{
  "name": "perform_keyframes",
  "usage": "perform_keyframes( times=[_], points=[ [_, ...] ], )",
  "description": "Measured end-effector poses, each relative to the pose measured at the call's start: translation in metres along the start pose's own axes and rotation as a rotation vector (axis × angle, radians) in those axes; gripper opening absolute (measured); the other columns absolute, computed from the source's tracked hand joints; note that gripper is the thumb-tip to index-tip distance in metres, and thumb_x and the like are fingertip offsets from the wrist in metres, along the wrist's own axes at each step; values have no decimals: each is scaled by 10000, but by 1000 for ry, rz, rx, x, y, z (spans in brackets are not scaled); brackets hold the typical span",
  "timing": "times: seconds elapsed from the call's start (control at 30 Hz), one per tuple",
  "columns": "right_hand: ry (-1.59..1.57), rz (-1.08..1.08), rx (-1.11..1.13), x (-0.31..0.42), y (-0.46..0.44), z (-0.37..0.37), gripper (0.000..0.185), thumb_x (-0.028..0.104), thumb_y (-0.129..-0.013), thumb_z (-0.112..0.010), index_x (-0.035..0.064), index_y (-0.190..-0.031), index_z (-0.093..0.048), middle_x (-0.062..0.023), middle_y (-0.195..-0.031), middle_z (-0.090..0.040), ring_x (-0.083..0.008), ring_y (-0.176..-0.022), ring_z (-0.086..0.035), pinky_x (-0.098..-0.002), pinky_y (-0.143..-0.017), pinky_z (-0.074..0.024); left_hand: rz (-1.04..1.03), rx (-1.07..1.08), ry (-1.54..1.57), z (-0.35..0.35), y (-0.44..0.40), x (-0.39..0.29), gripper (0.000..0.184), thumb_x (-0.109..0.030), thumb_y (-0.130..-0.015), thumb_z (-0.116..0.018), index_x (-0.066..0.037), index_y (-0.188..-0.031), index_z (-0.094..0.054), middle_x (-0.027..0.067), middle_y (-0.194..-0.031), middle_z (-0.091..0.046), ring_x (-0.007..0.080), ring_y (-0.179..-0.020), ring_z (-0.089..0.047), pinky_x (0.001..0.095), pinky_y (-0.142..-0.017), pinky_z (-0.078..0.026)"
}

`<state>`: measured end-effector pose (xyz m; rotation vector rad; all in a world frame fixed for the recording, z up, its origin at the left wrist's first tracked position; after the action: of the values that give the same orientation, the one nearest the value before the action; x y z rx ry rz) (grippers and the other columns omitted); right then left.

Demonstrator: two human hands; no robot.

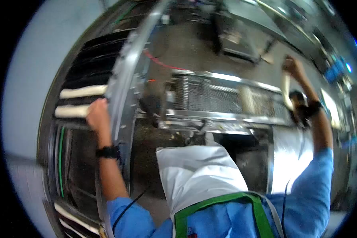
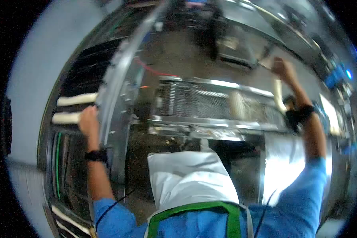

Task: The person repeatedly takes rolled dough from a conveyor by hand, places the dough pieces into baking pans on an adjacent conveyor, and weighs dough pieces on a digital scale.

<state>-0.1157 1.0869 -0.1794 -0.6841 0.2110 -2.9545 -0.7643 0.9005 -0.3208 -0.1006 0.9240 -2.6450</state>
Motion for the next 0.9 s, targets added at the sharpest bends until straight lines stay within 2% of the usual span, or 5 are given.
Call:
perform_keyframes(
  times=[0.2, 0.33, 0.43, 0.53, 0.9],
  points=[
    [-459, 304, -34, 204, -48, 77, 453, 407, -731, -528, 79, -1039, -479, -86, -1004, -508, -192, -939, -494, -339, -794, -410, 232, 124, 11, 17, 3, 3, 217, -293, -788, -459, -99, -740, -547, 46, -768, -536, 233, -784, -486, 380, -665, -380],
    [-330, 907, -71, 340, -48, 35, 254, 28, -770, -514, 26, -1023, -496, -77, -975, -526, -206, -909, -511, -260, -798, -426, 189, 53, -17, 31, 6, -2, 210, -281, -771, -486, -93, -704, -551, 45, -725, -530, 236, -745, -494, 378, -638, -385],
    [-1123, 485, 255, 408, -58, -65, 295, 183, -761, -549, -16, -974, -507, -118, -931, -540, -209, -868, -530, -273, -769, -452, 170, 21, -1, 32, 9, 0, 211, -283, -769, -488, -93, -700, -549, 46, -720, -529, 232, -740, -495, 374, -634, -386],
    [-989, 470, 384, 466, -33, -155, 298, 157, -723, -600, 8, -969, -522, -120, -1021, -462, -195, -903, -490, -279, -748, -428, 161, 21, -28, 32, 12, 4, 203, -280, -769, -488, -101, -697, -548, 40, -727, -533, 228, -747, -497, 373, -635, -385],
    [-235, 266, 786, 214, -9, -278, 415, 211, -728, -572, 68, -1089, -425, -116, -1035, -444, -228, -989, -418, -371, -800, -370, 95, 144, -194, 21, 19, 13, 186, -279, -782, -461, -134, -739, -570, 18, -816, -568, 211, -805, -510, 369, -674, -385]
  ],
)
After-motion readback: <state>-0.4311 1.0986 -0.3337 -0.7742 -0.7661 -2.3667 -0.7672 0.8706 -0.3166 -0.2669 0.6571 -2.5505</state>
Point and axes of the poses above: each hand's wrist, its own y-axis away from the middle knuckle, its own z-axis out of the back of the hand, x = y × z, the point moved 8 cm from there along -y, towards the middle knuckle
